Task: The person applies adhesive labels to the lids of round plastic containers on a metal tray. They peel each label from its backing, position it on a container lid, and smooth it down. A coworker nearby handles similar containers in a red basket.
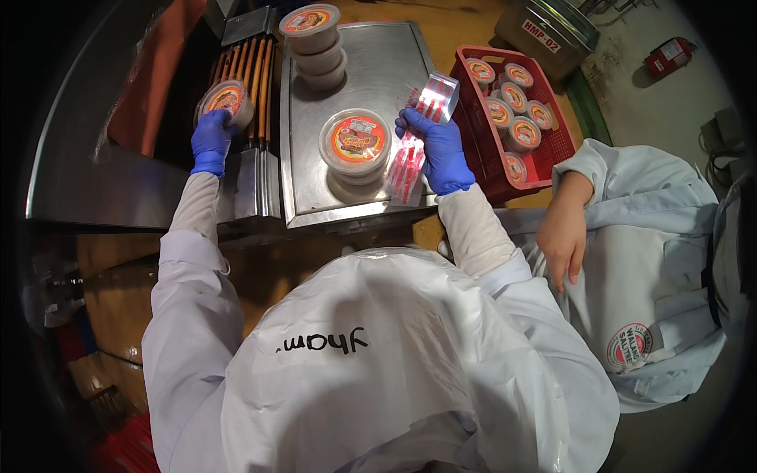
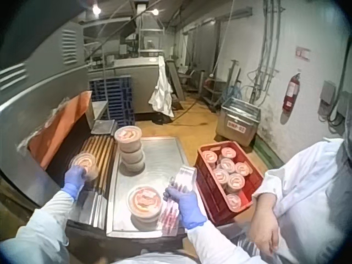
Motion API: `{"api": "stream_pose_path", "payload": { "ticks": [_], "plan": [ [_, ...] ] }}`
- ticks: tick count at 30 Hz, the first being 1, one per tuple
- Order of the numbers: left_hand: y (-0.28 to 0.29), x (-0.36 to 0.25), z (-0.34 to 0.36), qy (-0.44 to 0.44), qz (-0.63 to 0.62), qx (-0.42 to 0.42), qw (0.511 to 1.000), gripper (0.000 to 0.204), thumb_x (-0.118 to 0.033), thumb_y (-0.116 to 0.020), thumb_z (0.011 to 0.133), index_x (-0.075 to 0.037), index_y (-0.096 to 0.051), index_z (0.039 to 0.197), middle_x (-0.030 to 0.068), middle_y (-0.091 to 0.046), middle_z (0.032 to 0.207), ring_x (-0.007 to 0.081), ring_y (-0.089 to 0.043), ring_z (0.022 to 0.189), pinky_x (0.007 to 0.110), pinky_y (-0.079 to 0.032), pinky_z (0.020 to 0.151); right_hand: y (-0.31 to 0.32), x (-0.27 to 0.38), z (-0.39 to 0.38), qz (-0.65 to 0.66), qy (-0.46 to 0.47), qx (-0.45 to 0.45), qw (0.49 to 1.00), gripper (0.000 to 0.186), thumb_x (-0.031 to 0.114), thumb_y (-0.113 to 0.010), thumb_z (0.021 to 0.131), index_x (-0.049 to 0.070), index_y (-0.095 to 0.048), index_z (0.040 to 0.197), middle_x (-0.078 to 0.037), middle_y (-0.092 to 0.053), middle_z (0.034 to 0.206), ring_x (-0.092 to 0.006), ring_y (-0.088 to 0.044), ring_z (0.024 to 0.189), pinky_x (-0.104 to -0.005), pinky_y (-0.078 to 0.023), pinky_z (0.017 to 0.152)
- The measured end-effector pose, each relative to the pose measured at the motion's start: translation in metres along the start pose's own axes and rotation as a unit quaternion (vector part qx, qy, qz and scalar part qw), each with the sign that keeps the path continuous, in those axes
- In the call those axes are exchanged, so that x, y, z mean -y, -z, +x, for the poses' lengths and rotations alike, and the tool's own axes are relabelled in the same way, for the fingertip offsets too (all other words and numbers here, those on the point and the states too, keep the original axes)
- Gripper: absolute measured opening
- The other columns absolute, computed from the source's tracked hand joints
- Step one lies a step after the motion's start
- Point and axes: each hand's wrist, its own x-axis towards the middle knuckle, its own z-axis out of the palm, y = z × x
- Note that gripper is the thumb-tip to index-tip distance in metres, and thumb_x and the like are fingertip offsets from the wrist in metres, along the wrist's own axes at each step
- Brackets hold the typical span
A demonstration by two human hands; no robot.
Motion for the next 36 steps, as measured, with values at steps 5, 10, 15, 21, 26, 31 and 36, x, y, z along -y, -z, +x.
{"api": "stream_pose_path", "payload": {
  "ticks": [5,10,15,21,26,31,36],
  "plan": [
    [0.060,-0.128,0.010,-0.105,-0.018,-0.240,0.965,0.071,-0.037,-0.078,0.061,-0.007,-0.053,0.119,0.0147,-0.057,0.111,0.0287,-0.055,0.101,0.036,-0.041,0.090,-0.002,-0.004,0.002,0.030,-0.057,-0.035,0.997,0.016,0.002,-0.064,0.078,0.000,-0.056,0.092,-0.008,-0.060,0.080,-0.0171,-0.059,0.068,-0.0279,-0.049,0.063],
    [0.054,-0.241,0.002,0.035,-0.725,0.243,0.644,0.038,-0.028,-0.059,0.085,0.002,-0.053,0.108,0.0106,-0.063,0.093,0.0251,-0.060,0.090,0.038,-0.044,0.088,-0.018,0.005,0.010,-0.080,-0.025,-0.004,0.996,0.021,0.004,-0.067,0.075,-0.003,-0.060,0.094,-0.008,-0.062,0.079,-0.0160,-0.060,0.067,-0.0269,-0.049,0.062],
    [0.034,-0.198,-0.019,0.122,-0.912,0.354,0.164,0.032,-0.021,-0.055,0.088,-0.001,-0.048,0.112,0.0014,-0.049,0.074,0.0125,-0.048,0.062,0.034,-0.049,0.075,0.037,0.023,0.018,-0.449,0.057,-0.027,0.891,0.023,0.004,-0.064,0.070,-0.002,-0.059,0.092,-0.005,-0.059,0.077,-0.0116,-0.055,0.062,-0.0254,-0.046,0.057],
    [0.025,-0.188,-0.075,0.224,-0.754,0.230,0.574,0.060,-0.010,-0.069,0.075,-0.001,-0.041,0.127,-0.0026,-0.046,0.077,0.0063,-0.047,0.064,0.025,-0.047,0.065,0.048,-0.011,-0.002,-0.419,-0.003,-0.055,0.906,0.027,0.007,-0.068,0.067,-0.002,-0.061,0.092,-0.010,-0.064,0.077,-0.0168,-0.060,0.068,-0.0293,-0.047,0.065],
    [-0.029,-0.190,-0.027,0.251,-0.725,0.154,0.623,0.038,-0.010,-0.069,0.077,-0.001,-0.057,0.111,0.0054,-0.062,0.094,0.0118,-0.058,0.083,0.024,-0.048,0.073,0.044,-0.041,0.058,-0.361,0.081,-0.045,0.928,0.031,0.013,-0.073,0.069,-0.003,-0.064,0.094,-0.012,-0.066,0.080,-0.0155,-0.061,0.069,-0.0284,-0.047,0.065],
    [-0.047,-0.208,-0.005,0.153,-0.641,0.136,0.739,0.026,-0.016,-0.069,0.078,0.000,-0.066,0.098,0.0088,-0.067,0.090,0.0109,-0.061,0.079,0.023,-0.048,0.073,0.035,-0.053,0.073,-0.398,0.076,-0.062,0.912,0.032,0.018,-0.073,0.071,-0.004,-0.066,0.092,-0.012,-0.067,0.079,-0.0146,-0.062,0.068,-0.0286,-0.047,0.065],
    [-0.041,-0.203,0.005,0.066,-0.521,0.224,0.821,0.034,-0.027,-0.060,0.085,0.001,-0.062,0.104,0.0124,-0.065,0.096,0.0155,-0.061,0.083,0.026,-0.047,0.077,0.034,-0.051,0.082,-0.440,0.011,-0.047,0.897,0.038,0.026,-0.074,0.071,-0.005,-0.065,0.092,-0.011,-0.066,0.077,-0.0162,-0.061,0.065,-0.0292,-0.047,0.062]
  ]
}}
